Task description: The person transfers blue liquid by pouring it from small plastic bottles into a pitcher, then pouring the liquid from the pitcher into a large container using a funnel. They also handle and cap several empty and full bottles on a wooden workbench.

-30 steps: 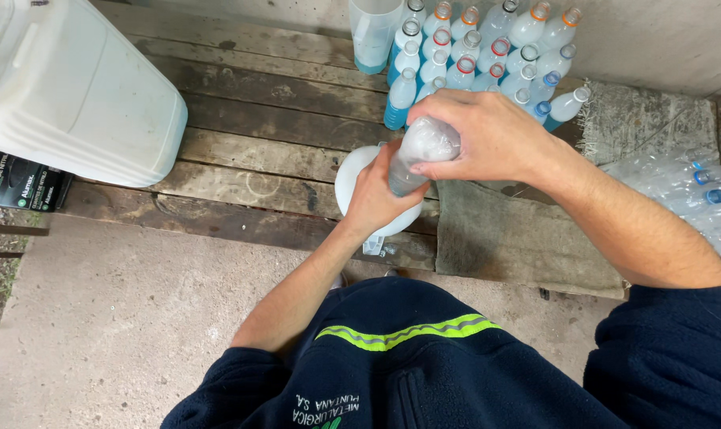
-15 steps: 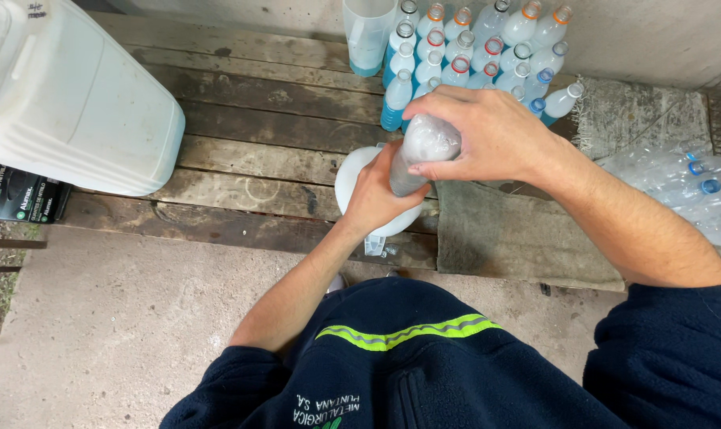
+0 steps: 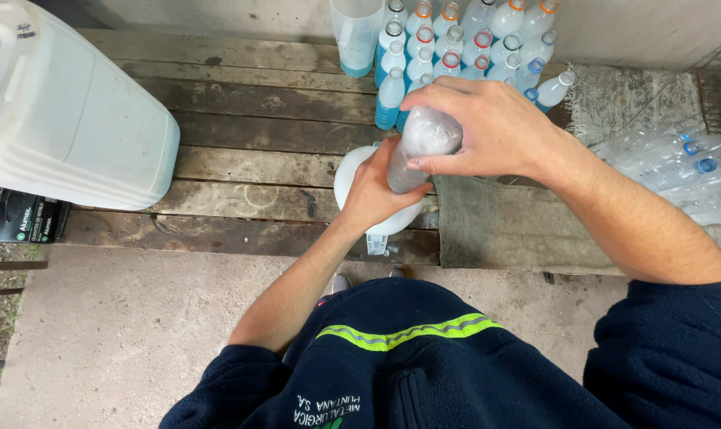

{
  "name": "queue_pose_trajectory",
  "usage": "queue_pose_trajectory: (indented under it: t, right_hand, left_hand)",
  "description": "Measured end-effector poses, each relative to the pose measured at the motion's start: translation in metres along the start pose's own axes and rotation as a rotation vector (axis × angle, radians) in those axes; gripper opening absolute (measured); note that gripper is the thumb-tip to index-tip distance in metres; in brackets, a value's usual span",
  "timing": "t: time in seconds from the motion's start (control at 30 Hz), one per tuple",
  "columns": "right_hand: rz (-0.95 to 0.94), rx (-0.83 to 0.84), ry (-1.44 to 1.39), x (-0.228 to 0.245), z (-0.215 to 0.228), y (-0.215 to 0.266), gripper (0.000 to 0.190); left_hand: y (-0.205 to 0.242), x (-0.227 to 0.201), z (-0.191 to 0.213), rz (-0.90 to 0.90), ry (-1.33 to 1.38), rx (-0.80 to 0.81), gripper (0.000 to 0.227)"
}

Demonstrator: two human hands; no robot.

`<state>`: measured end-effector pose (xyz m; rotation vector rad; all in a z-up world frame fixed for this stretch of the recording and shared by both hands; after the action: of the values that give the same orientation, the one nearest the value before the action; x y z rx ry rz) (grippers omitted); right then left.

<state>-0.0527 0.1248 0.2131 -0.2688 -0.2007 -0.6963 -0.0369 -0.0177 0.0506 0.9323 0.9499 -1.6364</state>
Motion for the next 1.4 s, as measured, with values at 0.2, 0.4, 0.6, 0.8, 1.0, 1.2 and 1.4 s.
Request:
queue_pose_trajectory:
  t: [0.2,0.4,0.6,0.8,1.0,1.2,1.4]
  right_hand:
    - [-0.039,-0.024,0.007,-0.001,-0.001,0.006,0.059]
    - [-0.033,-0.102,-0.024,0.001,0.007,0.021,0.061]
    - [-0.145,-0.158,-0.072,-0.016,-0.002,0.045,0.061]
    - [-0.373,-0.297,-0.229,-0.038,-0.032,0.084,0.058]
    - [-0.517,-0.637,-0.936,-0.024,-0.065,0.108,0.061]
    - [-0.610,-0.957,-1.458,-0.101,-0.236,0.175,0.069]
    - [-0.550,-1.132,-2.208,-0.124,-0.397,0.191,0.048]
  left_hand:
    - [-0.002,0.001,0.002,-0.036,0.005,0.039,0.077]
    - [-0.004,-0.007,0.011,-0.004,-0.008,0.140,0.082]
    - [-0.007,0.007,0.016,-0.104,-0.054,0.236,0.087]
    - [-0.014,0.015,0.020,-0.115,-0.110,0.352,0.080]
    - [-0.026,0.060,0.002,-0.256,-0.214,0.380,0.090]
    - [-0.048,0.058,0.007,-0.267,-0.321,0.583,0.111]
    - [-0.065,0.012,0.028,-0.248,-0.328,0.588,0.110]
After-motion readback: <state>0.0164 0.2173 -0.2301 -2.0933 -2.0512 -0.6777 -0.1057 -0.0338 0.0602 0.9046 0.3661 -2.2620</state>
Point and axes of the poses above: each hand's wrist, its own y-axis away from the middle knuckle, its own z-axis out of the back of the hand, x = y × z, the point moved 4 cm from there along -y, towards the middle knuckle, and after that the axes turned 2 degrees about z, right-handed, at the moved point
